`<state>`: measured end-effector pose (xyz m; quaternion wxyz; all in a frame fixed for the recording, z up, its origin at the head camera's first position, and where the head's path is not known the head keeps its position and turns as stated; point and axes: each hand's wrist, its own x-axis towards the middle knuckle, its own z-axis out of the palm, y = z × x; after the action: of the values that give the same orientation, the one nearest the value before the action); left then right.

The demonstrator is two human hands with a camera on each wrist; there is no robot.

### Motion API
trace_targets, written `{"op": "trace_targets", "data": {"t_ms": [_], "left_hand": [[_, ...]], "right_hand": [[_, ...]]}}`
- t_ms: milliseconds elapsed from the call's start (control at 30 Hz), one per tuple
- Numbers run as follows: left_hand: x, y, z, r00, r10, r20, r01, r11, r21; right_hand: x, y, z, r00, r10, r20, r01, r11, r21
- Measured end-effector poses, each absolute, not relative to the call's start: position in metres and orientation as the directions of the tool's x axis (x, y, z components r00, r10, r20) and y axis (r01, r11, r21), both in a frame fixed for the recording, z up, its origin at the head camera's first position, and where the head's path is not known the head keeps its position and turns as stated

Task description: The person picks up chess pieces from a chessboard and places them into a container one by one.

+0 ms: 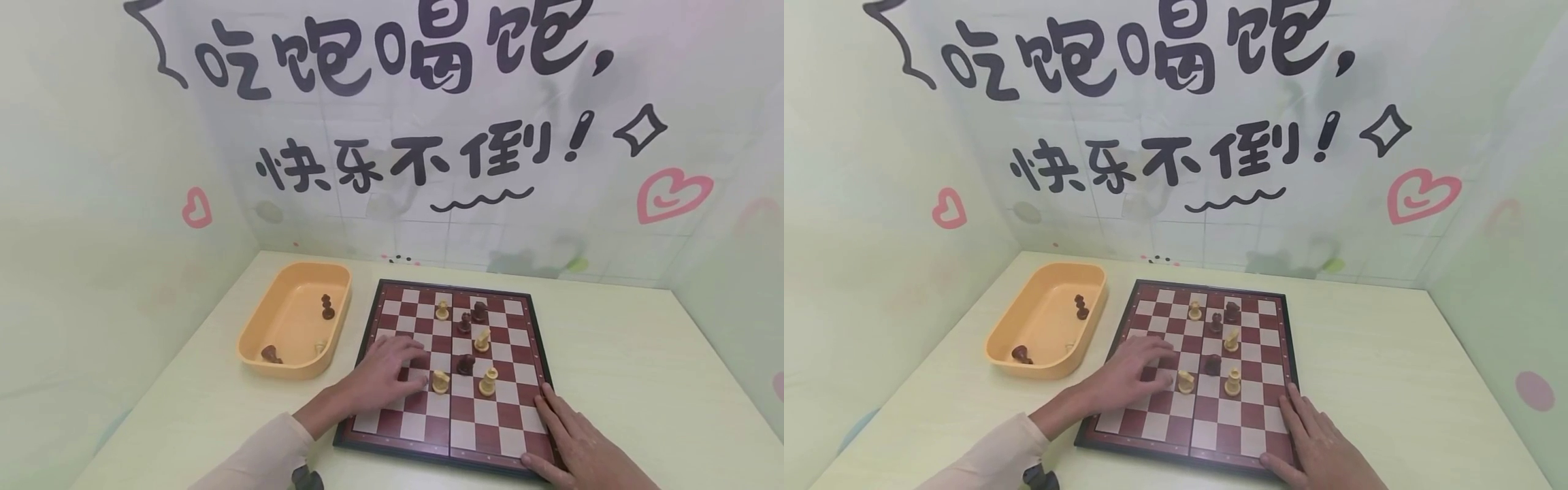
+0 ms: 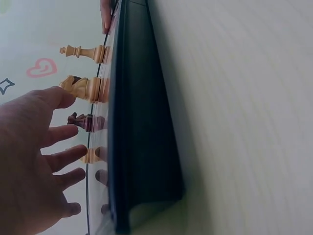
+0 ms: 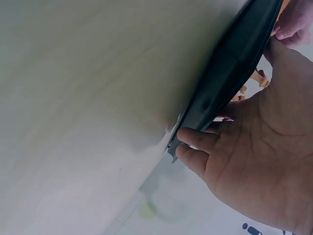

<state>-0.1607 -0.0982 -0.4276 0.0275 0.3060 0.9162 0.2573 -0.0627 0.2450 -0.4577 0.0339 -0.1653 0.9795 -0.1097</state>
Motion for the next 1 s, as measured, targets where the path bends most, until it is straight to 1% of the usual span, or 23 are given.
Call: {"op": "trace_targets", "data": {"t_ms": [233,500,733,1000], "left_hand": [[-0.158,-0.091,-0.433,-0.793,0.599,0.108,0.564,0.656,0.501],[-0.155,-0.084,-0.438,-0.790,0.606,0.088,0.567,0.669,0.481],[-0.153,-0.080,-0.440,-0.795,0.601,0.085,0.558,0.670,0.489],[-0.154,-0.077,-0.441,-0.800,0.596,0.076,0.547,0.670,0.501]], "right_hand": [[-0.062,0.245,-0.458,-0.945,-0.326,-0.036,-0.309,0.921,-0.237],[-0.062,0.246,-0.460,-0.944,-0.331,0.009,-0.325,0.921,-0.214],[-0.062,0.245,-0.458,-0.945,-0.328,-0.018,-0.314,0.919,-0.238],[-0.061,0.244,-0.456,-0.946,-0.325,-0.015,-0.312,0.920,-0.237]]}}
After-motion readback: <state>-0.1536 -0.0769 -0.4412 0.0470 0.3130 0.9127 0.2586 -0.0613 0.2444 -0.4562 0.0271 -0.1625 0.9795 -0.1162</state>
